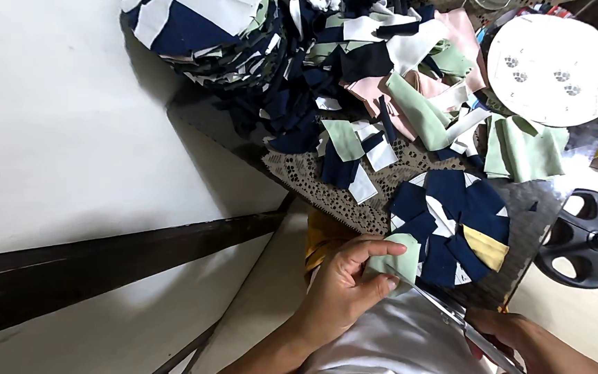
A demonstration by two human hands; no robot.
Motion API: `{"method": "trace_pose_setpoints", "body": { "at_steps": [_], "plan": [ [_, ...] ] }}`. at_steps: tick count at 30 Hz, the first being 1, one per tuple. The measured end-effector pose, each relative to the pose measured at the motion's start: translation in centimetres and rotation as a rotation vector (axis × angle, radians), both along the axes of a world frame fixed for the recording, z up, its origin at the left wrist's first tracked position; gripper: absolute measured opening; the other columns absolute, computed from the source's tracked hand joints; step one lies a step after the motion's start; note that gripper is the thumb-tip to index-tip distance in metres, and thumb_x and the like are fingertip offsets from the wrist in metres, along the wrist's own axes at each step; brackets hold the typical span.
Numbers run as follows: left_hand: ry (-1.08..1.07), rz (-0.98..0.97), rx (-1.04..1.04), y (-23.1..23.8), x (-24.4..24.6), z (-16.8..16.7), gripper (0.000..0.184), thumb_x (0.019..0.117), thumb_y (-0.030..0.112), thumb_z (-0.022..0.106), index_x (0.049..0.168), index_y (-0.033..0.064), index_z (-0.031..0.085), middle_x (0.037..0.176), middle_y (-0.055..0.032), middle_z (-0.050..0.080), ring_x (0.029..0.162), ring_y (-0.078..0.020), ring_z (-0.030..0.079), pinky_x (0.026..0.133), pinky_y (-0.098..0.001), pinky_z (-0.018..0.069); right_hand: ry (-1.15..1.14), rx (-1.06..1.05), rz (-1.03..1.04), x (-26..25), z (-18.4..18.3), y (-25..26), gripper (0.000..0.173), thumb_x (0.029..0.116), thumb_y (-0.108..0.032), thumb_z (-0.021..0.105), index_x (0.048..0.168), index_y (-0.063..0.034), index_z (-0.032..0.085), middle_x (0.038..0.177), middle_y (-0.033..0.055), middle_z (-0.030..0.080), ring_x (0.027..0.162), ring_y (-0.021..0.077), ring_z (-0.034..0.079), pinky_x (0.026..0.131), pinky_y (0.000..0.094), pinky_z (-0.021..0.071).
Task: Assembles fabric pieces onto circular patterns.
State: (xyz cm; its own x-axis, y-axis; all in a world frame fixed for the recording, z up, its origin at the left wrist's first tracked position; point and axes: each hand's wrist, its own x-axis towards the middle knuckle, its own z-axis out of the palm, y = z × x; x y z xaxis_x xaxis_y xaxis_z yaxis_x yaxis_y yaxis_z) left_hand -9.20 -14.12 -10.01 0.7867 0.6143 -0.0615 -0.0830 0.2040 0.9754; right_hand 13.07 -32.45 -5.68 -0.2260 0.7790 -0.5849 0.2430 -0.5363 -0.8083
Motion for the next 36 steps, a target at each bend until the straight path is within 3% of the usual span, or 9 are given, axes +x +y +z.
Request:
{"method": "trace_pose_setpoints", "body": {
  "at_steps": [4,10,20,24,27,31,36],
  "plan": [
    [-0.015,0.004,-0.003,0.0,0.1,0.0,0.031,0.0900,-0.001,0.071,0.121,0.0012,0.071,0.123,-0.0033,0.068,0.111,-0.0092,0.067,0.092,-0.0263,0.0599,0.000,0.028,-0.030,0.0,-0.2,-0.1,0.076,0.0868,-0.079,0.052,0.091,-0.0039,0.065,0.069,-0.0019,0.056,0.061,0.0025,0.052,0.053,0.0231,0.0419],
    [-0.010,0.012,0.002,-0.2,0.2,0.0,0.030,0.0896,0.000,0.072,0.120,0.0009,0.071,0.123,-0.0038,0.068,0.114,-0.0098,0.066,0.095,-0.0267,0.0583,-0.016,0.105,-0.073,0.0,-0.6,-0.6,0.062,0.0926,-0.065,0.058,0.084,-0.0037,0.063,0.064,-0.0043,0.051,0.056,-0.0029,0.045,0.050,0.0169,0.0361],
    [0.003,0.024,0.002,-0.4,0.2,-0.1,0.032,0.0897,0.000,0.071,0.122,0.0001,0.070,0.124,-0.0044,0.068,0.113,-0.0088,0.066,0.093,-0.0252,0.0585,-0.073,0.233,-0.103,-0.2,-1.2,-1.2,0.052,0.0954,-0.050,0.064,0.077,-0.0019,0.062,0.059,-0.0019,0.050,0.053,-0.0035,0.043,0.048,0.0151,0.0332],
    [0.048,-0.005,0.007,0.0,-0.1,0.2,0.029,0.0947,0.003,0.065,0.123,0.0006,0.071,0.124,-0.0035,0.069,0.111,-0.0071,0.066,0.089,-0.0228,0.0585,-0.077,0.243,-0.097,-0.2,-1.4,-1.4,0.054,0.0951,-0.052,0.064,0.076,-0.0015,0.062,0.059,-0.0015,0.050,0.053,-0.0030,0.044,0.048,0.0158,0.0334],
    [0.105,-0.052,0.049,0.5,-0.4,0.6,0.028,0.0978,0.003,0.056,0.121,0.0012,0.073,0.122,-0.0036,0.071,0.116,-0.0064,0.064,0.098,-0.0235,0.0544,-0.035,0.178,-0.084,0.0,-1.1,-1.3,0.058,0.0940,-0.060,0.061,0.079,-0.0032,0.062,0.060,-0.0039,0.050,0.054,-0.0041,0.044,0.048,0.0157,0.0339],
    [0.090,-0.063,0.003,0.8,-0.5,0.9,0.028,0.0940,-0.001,0.062,0.120,0.0014,0.074,0.121,-0.0034,0.072,0.116,-0.0074,0.065,0.100,-0.0249,0.0542,0.037,0.075,-0.032,0.4,-0.6,-1.1,0.065,0.0883,-0.068,0.063,0.085,-0.0033,0.064,0.064,-0.0034,0.053,0.056,-0.0012,0.049,0.050,0.0185,0.0384],
    [0.043,-0.102,-0.044,0.8,-0.3,1.2,0.034,0.0903,-0.002,0.069,0.124,-0.0004,0.071,0.126,-0.0032,0.069,0.114,-0.0072,0.065,0.096,-0.0241,0.0564,0.065,0.002,0.010,0.7,-0.5,-0.6,0.078,0.0853,-0.081,0.053,0.088,-0.0041,0.064,0.066,-0.0043,0.054,0.059,0.0005,0.051,0.052,0.0207,0.0412]
  ]
}}
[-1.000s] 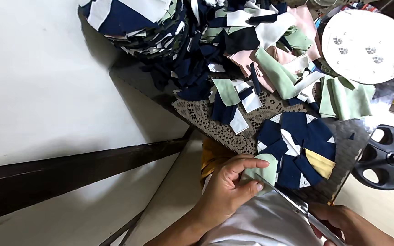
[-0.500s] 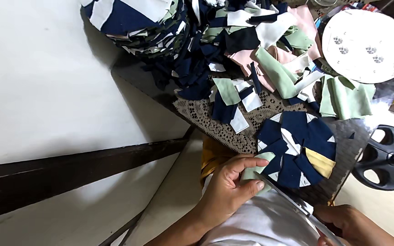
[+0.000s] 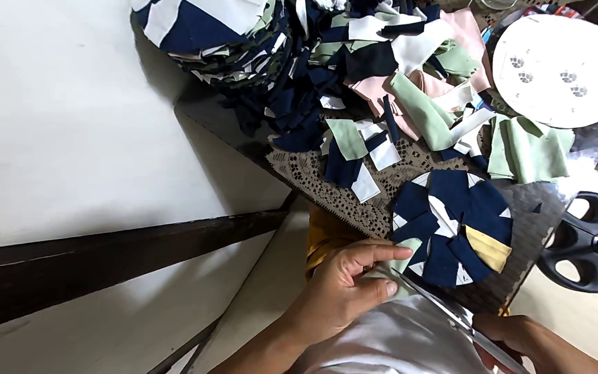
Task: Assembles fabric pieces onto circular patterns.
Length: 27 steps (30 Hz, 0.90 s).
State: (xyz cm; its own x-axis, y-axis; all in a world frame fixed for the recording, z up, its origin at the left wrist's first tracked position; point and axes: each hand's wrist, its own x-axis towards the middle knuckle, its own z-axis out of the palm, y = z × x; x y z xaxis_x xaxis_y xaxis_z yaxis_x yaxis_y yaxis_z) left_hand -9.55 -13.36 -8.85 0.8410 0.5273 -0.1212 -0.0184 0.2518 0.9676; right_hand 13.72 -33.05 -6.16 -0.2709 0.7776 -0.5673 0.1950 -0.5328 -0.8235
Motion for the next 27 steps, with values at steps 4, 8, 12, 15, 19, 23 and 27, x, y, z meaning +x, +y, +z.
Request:
{"method": "trace_pose_setpoints", "body": {
  "at_steps": [4,8,12,15,19,23,27],
  "plan": [
    [-0.003,-0.010,0.025,-0.4,0.1,-0.1,0.038,0.0881,-0.003,0.071,0.126,-0.0008,0.069,0.129,-0.0045,0.067,0.110,-0.0067,0.066,0.091,-0.0230,0.0582,-0.013,0.015,0.021,0.0,0.1,0.4,0.076,0.0864,-0.079,0.053,0.089,-0.0038,0.064,0.068,-0.0026,0.055,0.060,0.0025,0.052,0.054,0.0230,0.0419],
    [0.004,-0.023,0.016,-0.7,0.3,-0.1,0.037,0.0876,-0.003,0.071,0.125,-0.0008,0.070,0.128,-0.0040,0.068,0.112,-0.0062,0.066,0.091,-0.0229,0.0583,-0.020,-0.004,0.023,-0.1,0.1,0.7,0.073,0.0865,-0.077,0.055,0.089,-0.0046,0.065,0.068,-0.0039,0.055,0.060,0.0012,0.051,0.054,0.0220,0.0411],
    [-0.030,-0.037,-0.058,-0.8,0.4,-0.2,0.038,0.0877,-0.005,0.070,0.126,-0.0032,0.068,0.130,-0.0046,0.067,0.116,-0.0079,0.065,0.097,-0.0253,0.0570,0.032,0.015,-0.029,-0.2,-0.4,0.5,0.069,0.0858,-0.075,0.059,0.086,-0.0065,0.064,0.066,-0.0077,0.052,0.059,-0.0040,0.047,0.052,0.0163,0.0375],
    [-0.035,-0.056,-0.154,-0.7,0.4,-0.3,0.041,0.0878,-0.007,0.070,0.128,-0.0024,0.066,0.128,-0.0025,0.067,0.108,-0.0065,0.067,0.092,-0.0246,0.0588,0.054,0.009,-0.056,-0.3,-0.4,0.5,0.066,0.0861,-0.074,0.060,0.085,-0.0077,0.064,0.066,-0.0093,0.051,0.058,-0.0055,0.047,0.052,0.0153,0.0369],
    [-0.038,-0.065,-0.274,-0.7,0.4,-0.2,0.043,0.0874,-0.008,0.069,0.130,0.0006,0.065,0.125,0.0007,0.069,0.103,-0.0056,0.069,0.089,-0.0245,0.0593,0.096,0.015,-0.078,-0.4,-0.5,0.4,0.063,0.0876,-0.071,0.061,0.085,-0.0081,0.064,0.065,-0.0110,0.051,0.057,-0.0083,0.045,0.050,0.0124,0.0352],
    [-0.052,-0.039,-0.323,-0.9,0.5,-0.3,0.042,0.0878,-0.008,0.069,0.129,0.0004,0.066,0.126,-0.0006,0.070,0.107,-0.0069,0.069,0.092,-0.0253,0.0584,0.140,0.062,-0.118,-0.6,-0.7,0.2,0.058,0.0904,-0.066,0.062,0.081,-0.0088,0.062,0.063,-0.0116,0.049,0.055,-0.0094,0.042,0.049,0.0112,0.0329],
    [0.046,0.071,-0.361,-1.3,1.5,1.4,0.042,0.0817,-0.019,0.063,0.119,-0.0023,0.070,0.115,-0.0001,0.074,0.100,-0.0050,0.070,0.088,-0.0219,0.0589,0.157,0.128,-0.140,-0.8,-1.0,0.0,0.054,0.0940,-0.060,0.062,0.078,-0.0076,0.061,0.062,-0.0104,0.048,0.055,-0.0097,0.041,0.049,0.0110,0.0323]
  ]
}}
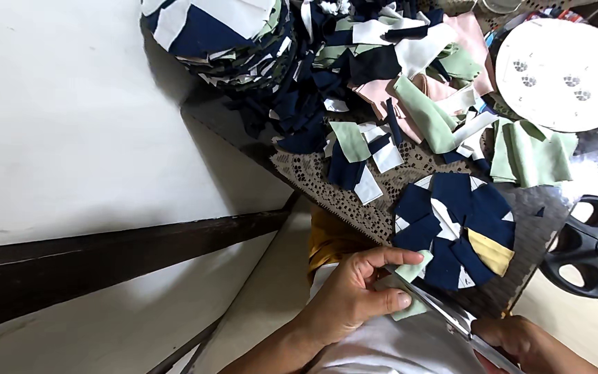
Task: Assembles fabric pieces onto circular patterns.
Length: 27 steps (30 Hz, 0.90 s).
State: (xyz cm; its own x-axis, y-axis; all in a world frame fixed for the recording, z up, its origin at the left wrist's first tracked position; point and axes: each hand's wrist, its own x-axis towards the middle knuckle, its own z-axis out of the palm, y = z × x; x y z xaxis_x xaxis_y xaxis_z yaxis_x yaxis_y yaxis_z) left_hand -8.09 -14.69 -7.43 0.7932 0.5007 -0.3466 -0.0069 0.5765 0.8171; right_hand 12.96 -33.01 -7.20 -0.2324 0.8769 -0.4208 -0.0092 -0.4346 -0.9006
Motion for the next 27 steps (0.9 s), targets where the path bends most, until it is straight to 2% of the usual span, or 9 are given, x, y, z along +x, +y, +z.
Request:
{"method": "trace_pose_setpoints", "body": {
  "at_steps": [4,8,12,14,16,19,23,25,27],
  "plan": [
    [-0.110,-0.072,0.046,0.6,-0.8,-1.6,0.042,0.0869,-0.007,0.070,0.128,0.0003,0.067,0.125,-0.0002,0.070,0.108,-0.0066,0.068,0.093,-0.0255,0.0578,-0.002,0.017,-0.010,0.0,-0.1,0.3,0.051,0.0952,-0.056,0.063,0.077,-0.0085,0.061,0.062,-0.0110,0.049,0.056,-0.0102,0.043,0.050,0.0104,0.0338],
    [-0.103,-0.082,0.175,1.9,-0.4,-1.5,0.042,0.0874,-0.005,0.071,0.129,-0.0004,0.066,0.124,0.0005,0.070,0.105,-0.0058,0.069,0.090,-0.0250,0.0592,-0.089,0.068,-0.029,0.6,0.9,0.8,0.053,0.0955,-0.056,0.063,0.080,-0.0056,0.063,0.063,-0.0086,0.052,0.057,-0.0086,0.045,0.051,0.0122,0.0359],
    [-0.089,-0.093,0.482,5.3,1.4,-0.5,0.036,0.0895,-0.004,0.068,0.126,-0.0051,0.066,0.127,-0.0056,0.068,0.112,-0.0077,0.066,0.096,-0.0262,0.0573,-0.470,0.191,-0.227,2.8,3.9,1.8,0.045,0.0960,-0.049,0.065,0.090,-0.0043,0.066,0.074,-0.0086,0.063,0.067,-0.0113,0.055,0.060,0.0111,0.0477],
    [0.078,-0.104,0.793,7.2,2.7,-0.3,0.035,0.0913,0.001,0.067,0.126,-0.0012,0.068,0.127,-0.0081,0.068,0.114,-0.0090,0.066,0.098,-0.0266,0.0558,-0.847,0.208,-0.312,4.6,4.5,2.9,0.046,0.0977,-0.049,0.062,0.094,-0.0035,0.067,0.075,-0.0023,0.064,0.064,-0.0005,0.057,0.056,0.0221,0.0495],
    [0.322,-0.111,1.141,8.6,3.6,-0.5,0.039,0.0920,0.002,0.066,0.131,0.0076,0.069,0.134,-0.0095,0.066,0.117,-0.0176,0.066,0.098,-0.0362,0.0560,-1.157,0.176,-0.348,6.8,4.6,5.0,0.041,0.1003,-0.038,0.056,0.098,0.0012,0.067,0.077,0.0124,0.065,0.064,0.0234,0.062,0.055,0.0457,0.0511],
    [0.431,-0.057,1.390,9.5,4.1,-0.6,0.043,0.0920,0.001,0.065,0.134,0.0101,0.067,0.129,-0.0139,0.067,0.106,-0.0261,0.071,0.087,-0.0435,0.0599,-1.377,0.121,-0.441,9.8,3.8,8.5,0.032,0.1008,-0.023,0.054,0.090,0.0067,0.062,0.077,0.0237,0.060,0.070,0.0431,0.061,0.059,0.0632,0.0455],
    [0.391,0.053,1.347,9.9,3.5,-0.7,0.032,0.0934,0.006,0.064,0.124,0.0065,0.070,0.106,-0.0081,0.074,0.098,-0.0149,0.071,0.088,-0.0313,0.0581,-1.439,-0.036,-0.518,12.9,3.2,12.5,0.034,0.1042,-0.024,0.056,0.102,0.0092,0.066,0.100,0.0336,0.065,0.092,0.0561,0.064,0.072,0.0746,0.0453],
    [0.288,0.099,1.166,9.9,3.3,-0.6,0.030,0.0928,0.008,0.065,0.122,0.0043,0.070,0.105,-0.0032,0.073,0.098,-0.0056,0.068,0.088,-0.0214,0.0567,-1.468,-0.018,-0.533,14.3,2.4,13.8,0.040,0.1036,-0.028,0.058,0.105,0.0112,0.066,0.106,0.0373,0.064,0.096,0.0599,0.063,0.073,0.0767,0.0454],
    [0.160,0.124,0.892,9.7,3.2,0.1,0.031,0.0914,0.004,0.065,0.122,0.0018,0.067,0.105,-0.0013,0.072,0.097,-0.0062,0.068,0.085,-0.0211,0.0574,-1.482,-0.043,-0.538,15.4,1.7,14.8,0.043,0.1035,-0.029,0.059,0.106,0.0131,0.065,0.109,0.0402,0.062,0.099,0.0616,0.062,0.076,0.0772,0.0455]
  ]
}}
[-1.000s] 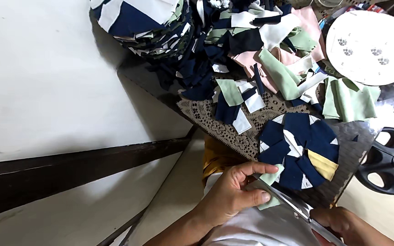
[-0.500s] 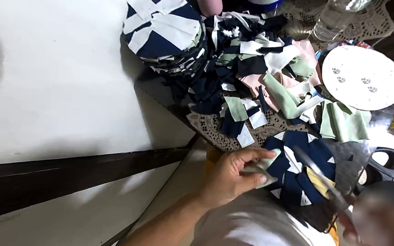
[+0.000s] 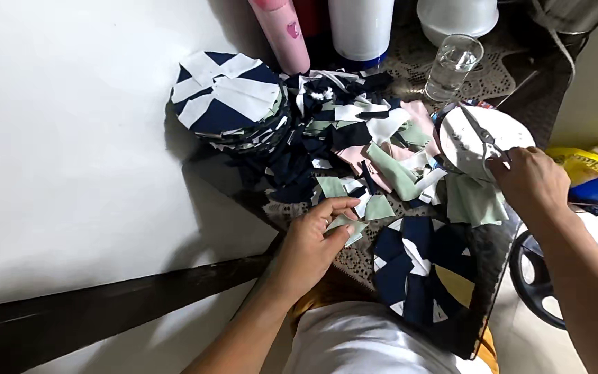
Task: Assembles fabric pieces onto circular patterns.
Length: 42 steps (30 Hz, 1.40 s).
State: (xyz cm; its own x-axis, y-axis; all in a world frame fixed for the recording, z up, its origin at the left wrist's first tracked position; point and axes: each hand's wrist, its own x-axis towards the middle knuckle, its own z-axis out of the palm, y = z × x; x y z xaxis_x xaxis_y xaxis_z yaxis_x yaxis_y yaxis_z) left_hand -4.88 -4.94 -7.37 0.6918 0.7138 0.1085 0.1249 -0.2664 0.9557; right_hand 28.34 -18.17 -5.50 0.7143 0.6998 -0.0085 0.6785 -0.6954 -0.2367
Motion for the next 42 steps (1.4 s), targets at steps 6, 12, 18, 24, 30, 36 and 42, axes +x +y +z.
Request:
{"method": "trace_pose_setpoints", "body": {
  "at_steps": [6,12,18,24,30,36,42],
  "plan": [
    [-0.199,-0.004,-0.521,-1.5,1.0,1.2,0.031,0.0897,-0.009,0.058,0.118,0.0014,0.064,0.105,-0.0041,0.071,0.095,-0.0108,0.069,0.083,-0.0252,0.0589,0.031,-0.027,-0.032,1.9,-1.1,0.7,0.040,0.1034,-0.025,0.060,0.113,0.0132,0.065,0.114,0.0409,0.060,0.105,0.0616,0.060,0.081,0.0765,0.0463],
    [-0.228,-0.108,-0.613,-3.5,2.8,1.5,0.030,0.0905,-0.009,0.057,0.117,0.0024,0.065,0.105,-0.0023,0.072,0.095,-0.0099,0.070,0.084,-0.0252,0.0596,0.299,0.413,0.309,-5.7,1.1,-2.1,0.044,0.1009,-0.034,0.061,0.129,0.0000,0.066,0.125,0.0207,0.066,0.116,0.0360,0.063,0.093,0.0574,0.0516],
    [-0.283,-0.222,-0.478,-5.5,5.1,1.6,0.025,0.0921,-0.005,0.064,0.115,0.0052,0.070,0.105,-0.0041,0.073,0.096,-0.0107,0.070,0.086,-0.0255,0.0597,1.225,0.565,0.467,-10.3,0.9,-5.0,0.019,0.0958,-0.016,0.067,0.111,-0.0060,0.066,0.099,-0.0039,0.071,0.092,0.0006,0.067,0.081,0.0189,0.0571],
    [-0.185,-0.203,-0.314,-7.2,6.4,0.4,0.026,0.0888,-0.003,0.069,0.113,0.0036,0.069,0.100,0.0010,0.072,0.087,-0.0062,0.070,0.078,-0.0210,0.0601,1.193,0.568,0.229,-9.4,0.4,-7.9,0.006,0.0927,-0.010,0.070,0.087,-0.0110,0.069,0.073,-0.0063,0.067,0.067,-0.0001,0.062,0.064,0.0161,0.0534],
    [-0.067,-0.211,-0.386,-8.4,6.5,-0.4,0.021,0.0902,-0.003,0.067,0.111,-0.0004,0.067,0.095,-0.0016,0.073,0.081,-0.0080,0.071,0.073,-0.0233,0.0624,1.242,0.609,0.070,-10.6,-0.9,-10.0,0.008,0.0927,-0.008,0.070,0.086,-0.0108,0.069,0.072,-0.0063,0.069,0.064,0.0007,0.066,0.061,0.0163,0.0560],
    [0.014,-0.288,-0.643,-9.3,6.1,-0.4,0.012,0.0921,-0.003,0.065,0.101,0.0045,0.068,0.089,0.0017,0.071,0.078,-0.0064,0.070,0.071,-0.0222,0.0610,1.108,0.741,0.020,-12.9,-2.3,-12.0,0.001,0.0928,-0.009,0.070,0.092,-0.0092,0.071,0.076,-0.0071,0.070,0.066,-0.0008,0.065,0.061,0.0154,0.0558],
    [0.157,-0.333,-0.214,-9.6,6.3,-1.1,0.006,0.0919,0.007,0.068,0.098,0.0050,0.069,0.084,0.0040,0.069,0.071,-0.0003,0.066,0.064,-0.0153,0.0570,0.823,0.618,0.032,-12.2,-3.2,-12.3,0.007,0.0925,-0.012,0.069,0.096,-0.0083,0.073,0.081,-0.0067,0.070,0.071,-0.0065,0.063,0.067,0.0110,0.0534]
  ]
}}
